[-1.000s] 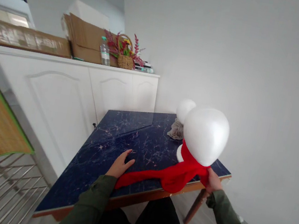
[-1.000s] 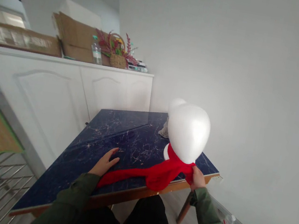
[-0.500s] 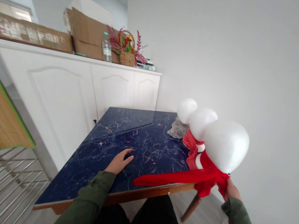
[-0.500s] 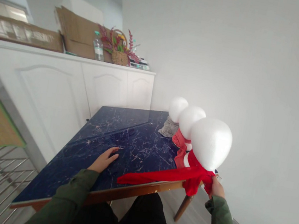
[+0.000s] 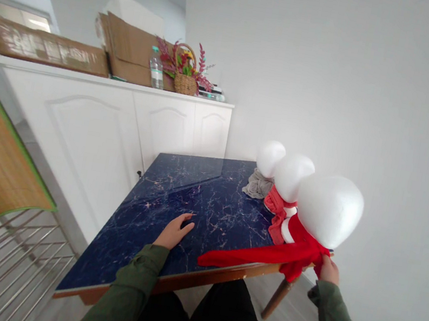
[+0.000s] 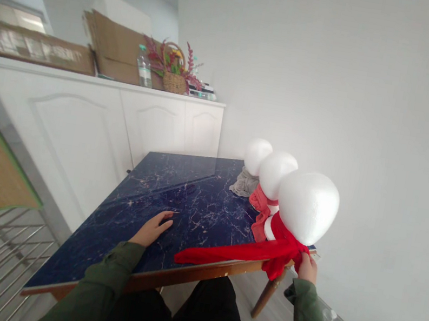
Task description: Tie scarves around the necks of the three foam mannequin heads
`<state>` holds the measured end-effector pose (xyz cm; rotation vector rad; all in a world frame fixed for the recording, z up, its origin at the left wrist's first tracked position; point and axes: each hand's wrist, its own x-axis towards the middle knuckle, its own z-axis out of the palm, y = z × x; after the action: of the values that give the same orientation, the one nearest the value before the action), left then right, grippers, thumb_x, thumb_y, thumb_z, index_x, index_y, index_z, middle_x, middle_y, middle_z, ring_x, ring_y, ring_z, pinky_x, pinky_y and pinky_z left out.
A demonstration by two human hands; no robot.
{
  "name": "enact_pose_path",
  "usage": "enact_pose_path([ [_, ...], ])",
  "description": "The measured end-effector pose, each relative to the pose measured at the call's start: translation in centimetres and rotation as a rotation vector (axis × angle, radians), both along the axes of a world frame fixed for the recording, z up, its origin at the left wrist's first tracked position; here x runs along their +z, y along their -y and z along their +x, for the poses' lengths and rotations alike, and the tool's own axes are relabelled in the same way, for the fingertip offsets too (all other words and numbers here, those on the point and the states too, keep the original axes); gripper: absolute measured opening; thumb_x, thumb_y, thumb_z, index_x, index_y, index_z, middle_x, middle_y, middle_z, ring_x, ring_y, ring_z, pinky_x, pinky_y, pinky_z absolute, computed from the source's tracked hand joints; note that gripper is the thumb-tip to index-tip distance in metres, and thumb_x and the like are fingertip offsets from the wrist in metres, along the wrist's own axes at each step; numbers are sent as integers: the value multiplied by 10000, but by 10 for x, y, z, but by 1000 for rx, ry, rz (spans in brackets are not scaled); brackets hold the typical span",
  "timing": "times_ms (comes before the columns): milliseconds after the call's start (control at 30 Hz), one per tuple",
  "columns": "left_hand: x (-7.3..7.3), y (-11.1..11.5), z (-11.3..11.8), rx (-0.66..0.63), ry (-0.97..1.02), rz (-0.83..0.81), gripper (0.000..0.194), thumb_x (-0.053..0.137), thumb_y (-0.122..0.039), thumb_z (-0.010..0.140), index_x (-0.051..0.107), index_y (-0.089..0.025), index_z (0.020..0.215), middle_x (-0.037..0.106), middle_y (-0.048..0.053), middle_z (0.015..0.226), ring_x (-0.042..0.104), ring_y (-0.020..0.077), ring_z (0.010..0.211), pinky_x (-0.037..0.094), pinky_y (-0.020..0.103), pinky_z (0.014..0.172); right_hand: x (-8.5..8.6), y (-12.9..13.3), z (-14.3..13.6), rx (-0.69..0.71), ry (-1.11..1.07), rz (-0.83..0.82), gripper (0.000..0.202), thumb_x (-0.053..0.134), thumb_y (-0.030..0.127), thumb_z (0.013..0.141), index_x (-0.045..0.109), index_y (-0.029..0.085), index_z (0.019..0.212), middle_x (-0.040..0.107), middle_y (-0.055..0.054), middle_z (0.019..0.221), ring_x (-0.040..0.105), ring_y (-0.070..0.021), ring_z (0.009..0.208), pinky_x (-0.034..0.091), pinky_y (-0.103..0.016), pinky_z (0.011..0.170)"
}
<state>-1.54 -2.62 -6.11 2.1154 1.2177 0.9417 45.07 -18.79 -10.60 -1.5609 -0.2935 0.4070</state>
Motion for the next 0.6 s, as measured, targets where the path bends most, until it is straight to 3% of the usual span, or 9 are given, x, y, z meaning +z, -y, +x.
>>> enact_pose_path([
  [100,1,1,0,-5,-9,-1,459,422,-451,764,492,-139,1094,552,100,1107,507,211,1032,371,354,918,2,3,-17,42,-97,144,324,503,398,517,526,159,736,541,-22,616,534,-154,574,429,-269,524],
  [167,2,1,0,-7,-11,-5,460,425,-452,762,492,-142,1094,553,99,1107,507,213,1031,372,357,916,0,8,-33,-49,14,121,453,492,431,532,525,143,879,567,-62,774,554,-206,771,452,-320,660],
  [267,2,2,0,-6,-2,-7,455,425,-451,763,490,-150,1098,552,95,1110,507,213,1032,372,358,915,-7,22,-68,-298,441,-22,667,488,446,580,426,88,1139,465,-163,1133,373,-300,1116,320,-442,905],
  [333,1,1,0,-9,2,-5,453,427,-451,763,492,-154,1099,552,94,1108,508,214,1030,370,358,916,-7,30,-95,-342,772,-32,694,497,419,619,376,61,1201,336,-191,1266,253,-316,1202,217,-480,968],
  [400,0,1,0,-7,7,-4,447,430,-451,762,503,-155,1088,559,94,1095,510,217,1022,368,363,915,1,29,-125,-143,996,62,565,503,368,662,446,84,1147,348,-177,1265,283,-304,1190,217,-483,970],
  [467,0,0,2,14,42,2,423,444,-446,755,526,-161,1057,568,88,1075,514,219,1011,366,369,915,17,14,-155,263,1049,161,374,500,301,701,534,148,1040,460,-130,1173,387,-261,1118,275,-446,950],
  [533,1,-1,8,36,121,1,384,449,-435,755,545,-170,1016,575,78,1054,518,213,996,367,369,911,37,-18,-189,712,937,202,268,495,255,725,576,208,976,549,-79,1053,465,-217,1026,322,-397,923],
  [600,1,-3,17,42,244,-34,365,433,-425,766,543,-167,999,575,77,1041,520,204,986,387,360,886,53,-64,-224,943,739,233,215,531,267,705,607,231,902,574,-54,999,483,-206,982,334,-382,906],
])
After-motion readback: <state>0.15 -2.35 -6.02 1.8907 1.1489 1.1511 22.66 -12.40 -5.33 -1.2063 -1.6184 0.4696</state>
